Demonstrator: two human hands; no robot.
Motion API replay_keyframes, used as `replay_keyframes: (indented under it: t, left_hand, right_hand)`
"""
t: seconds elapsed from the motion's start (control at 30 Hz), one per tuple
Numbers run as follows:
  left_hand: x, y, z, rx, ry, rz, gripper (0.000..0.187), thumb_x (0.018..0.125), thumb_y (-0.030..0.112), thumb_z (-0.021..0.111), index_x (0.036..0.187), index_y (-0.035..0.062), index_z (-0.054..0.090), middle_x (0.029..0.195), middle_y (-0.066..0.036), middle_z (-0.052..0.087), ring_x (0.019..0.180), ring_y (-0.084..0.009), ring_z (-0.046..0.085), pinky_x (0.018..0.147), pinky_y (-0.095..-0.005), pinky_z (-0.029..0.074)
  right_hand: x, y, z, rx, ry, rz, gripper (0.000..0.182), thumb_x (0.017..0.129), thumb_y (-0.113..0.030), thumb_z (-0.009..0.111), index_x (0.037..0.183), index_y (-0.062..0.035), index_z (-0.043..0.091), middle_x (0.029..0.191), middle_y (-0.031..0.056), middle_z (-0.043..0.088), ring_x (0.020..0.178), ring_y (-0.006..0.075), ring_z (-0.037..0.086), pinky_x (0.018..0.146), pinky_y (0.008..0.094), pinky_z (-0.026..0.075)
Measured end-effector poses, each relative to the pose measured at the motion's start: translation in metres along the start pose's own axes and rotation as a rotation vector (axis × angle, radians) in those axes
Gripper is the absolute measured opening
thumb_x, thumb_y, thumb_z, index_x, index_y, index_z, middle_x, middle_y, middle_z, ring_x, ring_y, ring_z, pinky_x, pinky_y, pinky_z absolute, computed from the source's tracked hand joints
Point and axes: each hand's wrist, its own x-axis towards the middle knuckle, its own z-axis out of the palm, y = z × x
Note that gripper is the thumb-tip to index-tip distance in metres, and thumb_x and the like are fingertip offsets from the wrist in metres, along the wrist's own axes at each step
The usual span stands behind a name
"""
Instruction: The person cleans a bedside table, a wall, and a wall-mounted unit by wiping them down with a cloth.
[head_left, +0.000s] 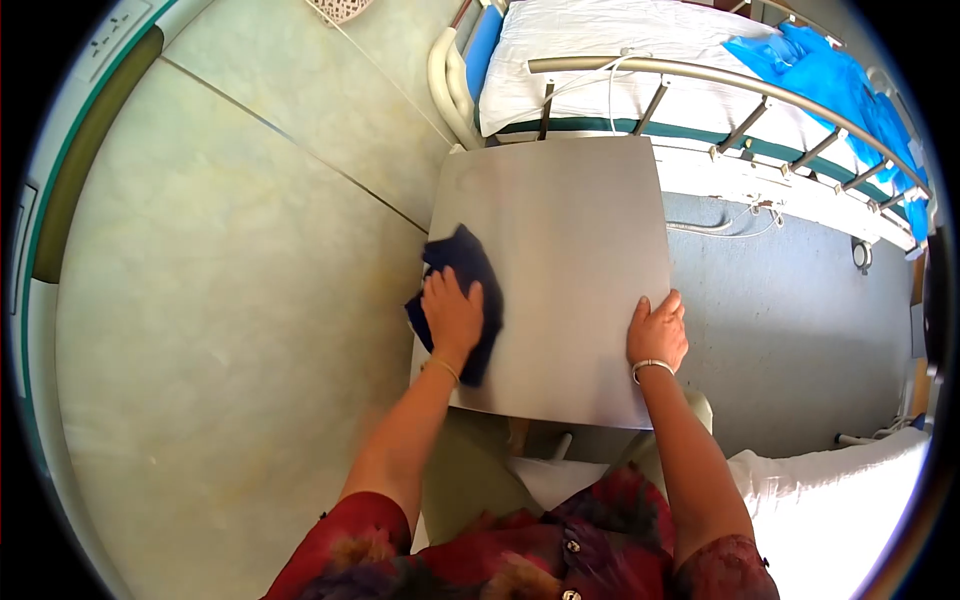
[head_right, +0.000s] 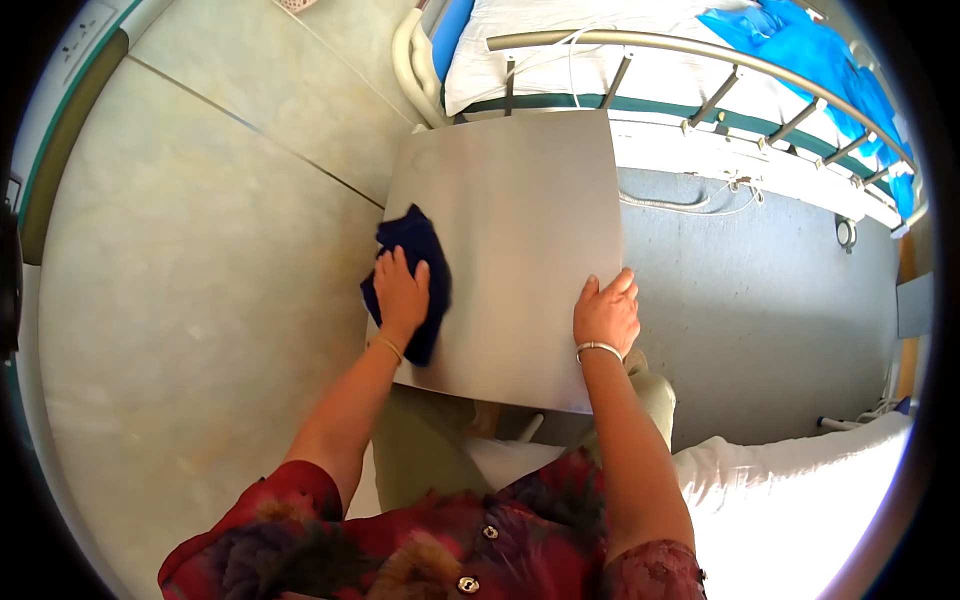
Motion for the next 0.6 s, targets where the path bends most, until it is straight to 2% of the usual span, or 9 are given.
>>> replay_keyframes:
  t: [0.13,0.2,0.27,0.37,0.5,0.6]
  left_hand:
    - [-0.069,0.039,-0.021,-0.093,-0.054,0.178,0.06,0.085,0.034,0.05,0.128,-0.0052,0.035,0.131,-0.026,0.036,0.125,-0.0393,0.029,0.103,-0.0464,0.024]
    - [-0.092,0.062,-0.036,-0.134,-0.173,0.212,0.06,0.086,0.032,0.05,0.13,-0.0041,0.033,0.134,-0.027,0.032,0.126,-0.0402,0.027,0.104,-0.0462,0.022]
    - [-0.105,0.082,-0.041,-0.166,-0.207,0.295,0.059,0.085,0.03,0.051,0.13,-0.0036,0.034,0.133,-0.026,0.033,0.125,-0.041,0.028,0.103,-0.0479,0.023]
    - [-0.1,0.108,-0.041,-0.197,-0.185,0.403,0.056,0.086,0.032,0.05,0.129,-0.0009,0.036,0.133,-0.024,0.035,0.126,-0.0377,0.029,0.101,-0.0493,0.026]
    - [-0.063,0.148,-0.025,-0.219,-0.183,0.503,0.053,0.088,0.03,0.047,0.13,0.0007,0.036,0.133,-0.022,0.035,0.125,-0.0374,0.03,0.101,-0.05,0.025]
    - [-0.022,0.179,-0.008,-0.246,-0.136,0.499,0.053,0.087,0.031,0.047,0.129,0.0006,0.037,0.132,-0.022,0.036,0.125,-0.0374,0.03,0.101,-0.0498,0.025]
  right_hand:
    - [-0.001,-0.002,-0.004,0.014,-0.053,0.032,0.047,0.087,-0.034,0.049,0.117,-0.0006,0.035,0.106,0.0164,0.053,0.096,0.0312,0.056,0.077,0.0414,0.048]
    - [0.0,0.001,-0.004,0.041,-0.04,0.018,0.046,0.087,-0.034,0.048,0.118,-0.0013,0.035,0.106,0.0161,0.053,0.095,0.0311,0.056,0.079,0.0418,0.047]
    - [0.001,0.003,-0.005,0.081,-0.039,0.031,0.045,0.088,-0.034,0.046,0.118,-0.0024,0.037,0.107,0.0158,0.053,0.096,0.0312,0.056,0.08,0.0421,0.046]
    - [0.002,0.005,-0.007,0.178,-0.038,0.066,0.042,0.089,-0.035,0.042,0.117,-0.0046,0.043,0.11,0.0152,0.054,0.097,0.0314,0.055,0.081,0.0426,0.045]
    - [0.009,0.012,-0.004,0.311,-0.034,0.107,0.041,0.09,-0.036,0.038,0.117,-0.0068,0.049,0.111,0.0153,0.056,0.1,0.0323,0.055,0.082,0.0433,0.045]
    - [0.008,0.01,-0.005,0.295,-0.027,0.089,0.041,0.09,-0.036,0.039,0.116,-0.0063,0.049,0.109,0.0163,0.057,0.099,0.0331,0.055,0.082,0.0438,0.044]
